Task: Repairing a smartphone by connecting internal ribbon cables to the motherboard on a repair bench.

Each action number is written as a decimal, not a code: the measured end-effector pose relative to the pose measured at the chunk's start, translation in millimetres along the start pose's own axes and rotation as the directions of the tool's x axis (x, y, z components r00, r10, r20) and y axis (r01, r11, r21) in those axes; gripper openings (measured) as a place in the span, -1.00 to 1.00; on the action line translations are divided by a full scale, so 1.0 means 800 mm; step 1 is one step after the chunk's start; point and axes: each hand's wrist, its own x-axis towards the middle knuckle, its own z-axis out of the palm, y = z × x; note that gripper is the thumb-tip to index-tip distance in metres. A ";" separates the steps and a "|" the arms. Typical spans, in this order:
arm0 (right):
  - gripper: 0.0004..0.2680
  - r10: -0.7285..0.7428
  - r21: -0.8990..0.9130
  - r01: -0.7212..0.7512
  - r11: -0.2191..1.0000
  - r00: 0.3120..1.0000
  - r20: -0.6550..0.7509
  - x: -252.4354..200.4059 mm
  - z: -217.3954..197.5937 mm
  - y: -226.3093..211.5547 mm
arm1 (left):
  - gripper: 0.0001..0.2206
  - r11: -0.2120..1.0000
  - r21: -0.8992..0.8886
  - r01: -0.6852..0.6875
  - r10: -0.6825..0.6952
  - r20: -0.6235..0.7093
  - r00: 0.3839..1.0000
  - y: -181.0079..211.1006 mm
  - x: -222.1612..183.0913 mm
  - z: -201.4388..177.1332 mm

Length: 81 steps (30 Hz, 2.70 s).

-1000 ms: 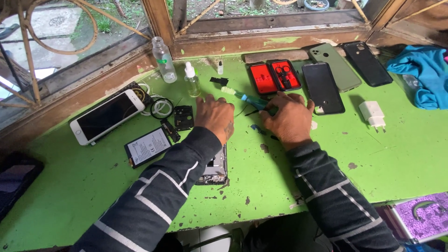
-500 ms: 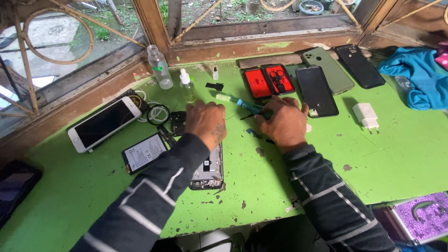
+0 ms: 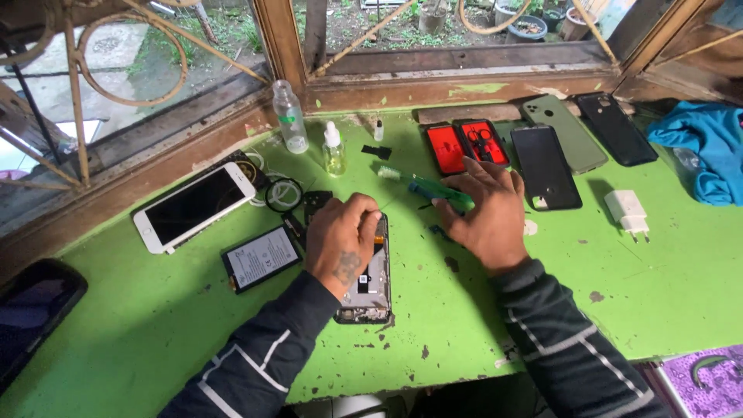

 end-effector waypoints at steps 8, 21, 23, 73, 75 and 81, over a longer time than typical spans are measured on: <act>-0.86 0.075 0.700 -0.168 0.695 0.984 0.162 0.017 -0.016 -0.105 | -0.96 0.990 -0.138 0.028 -0.046 -0.124 0.991 0.006 0.003 -0.003; -0.87 0.225 0.882 -0.323 0.344 0.940 0.257 0.026 0.009 -0.133 | -0.92 0.979 -0.128 0.159 -0.170 -0.081 0.982 0.003 0.003 -0.001; -0.86 0.209 0.890 -0.295 0.347 0.950 0.233 0.028 0.008 -0.123 | -0.93 0.978 -0.148 0.145 -0.160 -0.093 0.983 0.004 0.003 -0.003; -0.91 0.273 0.818 -0.575 0.012 0.789 0.551 0.019 0.022 -0.119 | -0.96 0.957 -0.291 0.014 -0.102 -0.289 0.952 0.021 0.010 -0.017; -0.91 0.258 0.813 -0.583 -0.002 0.785 0.564 0.020 0.022 -0.118 | -0.95 0.958 -0.288 0.010 -0.100 -0.297 0.950 0.020 0.011 -0.014; -0.92 0.257 0.827 -0.562 -0.003 0.799 0.544 0.020 0.026 -0.115 | -0.94 0.962 -0.273 -0.007 -0.081 -0.309 0.948 0.021 0.010 -0.014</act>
